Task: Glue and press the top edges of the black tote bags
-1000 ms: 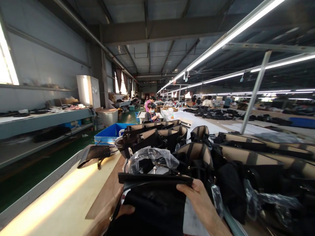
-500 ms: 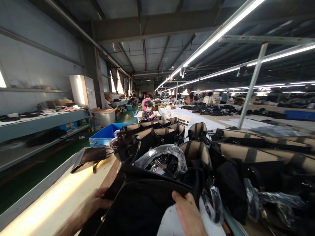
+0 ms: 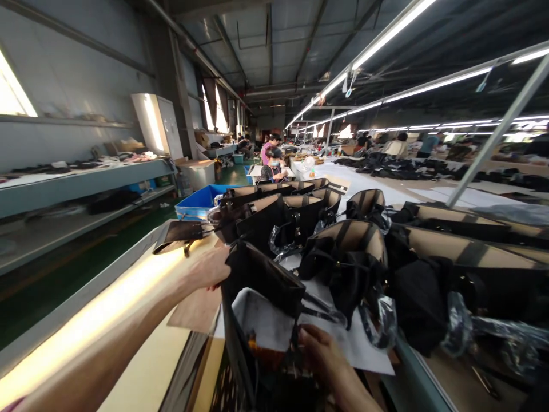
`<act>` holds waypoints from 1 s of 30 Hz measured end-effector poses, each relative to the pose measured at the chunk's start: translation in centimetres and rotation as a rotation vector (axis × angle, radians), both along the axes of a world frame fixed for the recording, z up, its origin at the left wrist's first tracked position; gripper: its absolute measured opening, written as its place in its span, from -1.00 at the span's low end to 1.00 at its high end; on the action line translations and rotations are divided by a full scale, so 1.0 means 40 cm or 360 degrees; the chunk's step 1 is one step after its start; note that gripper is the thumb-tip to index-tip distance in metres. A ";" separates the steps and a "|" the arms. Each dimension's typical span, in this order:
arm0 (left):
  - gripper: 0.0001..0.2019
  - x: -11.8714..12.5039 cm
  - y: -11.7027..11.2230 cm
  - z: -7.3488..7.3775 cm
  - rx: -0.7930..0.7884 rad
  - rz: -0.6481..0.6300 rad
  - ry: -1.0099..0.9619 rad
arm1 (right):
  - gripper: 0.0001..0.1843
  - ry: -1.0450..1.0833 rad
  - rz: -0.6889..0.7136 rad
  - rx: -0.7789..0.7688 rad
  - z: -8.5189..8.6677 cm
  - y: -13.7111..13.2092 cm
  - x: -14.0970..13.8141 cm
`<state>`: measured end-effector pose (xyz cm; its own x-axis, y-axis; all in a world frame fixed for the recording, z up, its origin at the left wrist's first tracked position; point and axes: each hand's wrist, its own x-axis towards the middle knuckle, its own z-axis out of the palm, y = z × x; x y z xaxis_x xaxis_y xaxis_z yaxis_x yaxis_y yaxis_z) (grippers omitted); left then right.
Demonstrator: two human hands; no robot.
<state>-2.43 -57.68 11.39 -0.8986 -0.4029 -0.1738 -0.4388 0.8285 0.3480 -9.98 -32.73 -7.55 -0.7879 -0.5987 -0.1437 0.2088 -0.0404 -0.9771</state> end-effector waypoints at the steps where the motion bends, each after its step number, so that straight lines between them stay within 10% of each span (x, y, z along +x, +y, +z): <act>1: -0.69 -0.003 -0.005 -0.001 -0.0027 -0.0001 -0.0014 | -0.41 0.0001 0.0019 0.0044 0.014 0.027 -0.005; 6: -0.72 -0.005 -0.025 0.003 -0.0247 0.0021 -0.0039 | -0.60 0.0730 -0.0128 0.0423 0.145 0.106 -0.014; 11: -0.55 -0.002 0.010 0.003 -0.0632 -0.0010 0.0157 | -0.46 0.1433 -0.0392 0.0499 0.247 0.032 -0.031; 20: -0.21 -0.024 0.088 0.025 -0.0543 -0.0096 0.0353 | -0.53 0.1317 0.0047 0.0774 0.284 -0.078 -0.065; 30: -0.09 -0.047 0.029 -0.003 -0.0331 -0.0677 0.0219 | -0.57 0.0817 0.0478 0.0321 0.327 0.095 -0.158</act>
<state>-4.31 -56.53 11.25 -1.0000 -0.0086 0.0030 -0.0079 0.9823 0.1871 -16.31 -28.93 5.52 -0.5878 -0.8054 0.0754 -0.3157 0.1426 -0.9381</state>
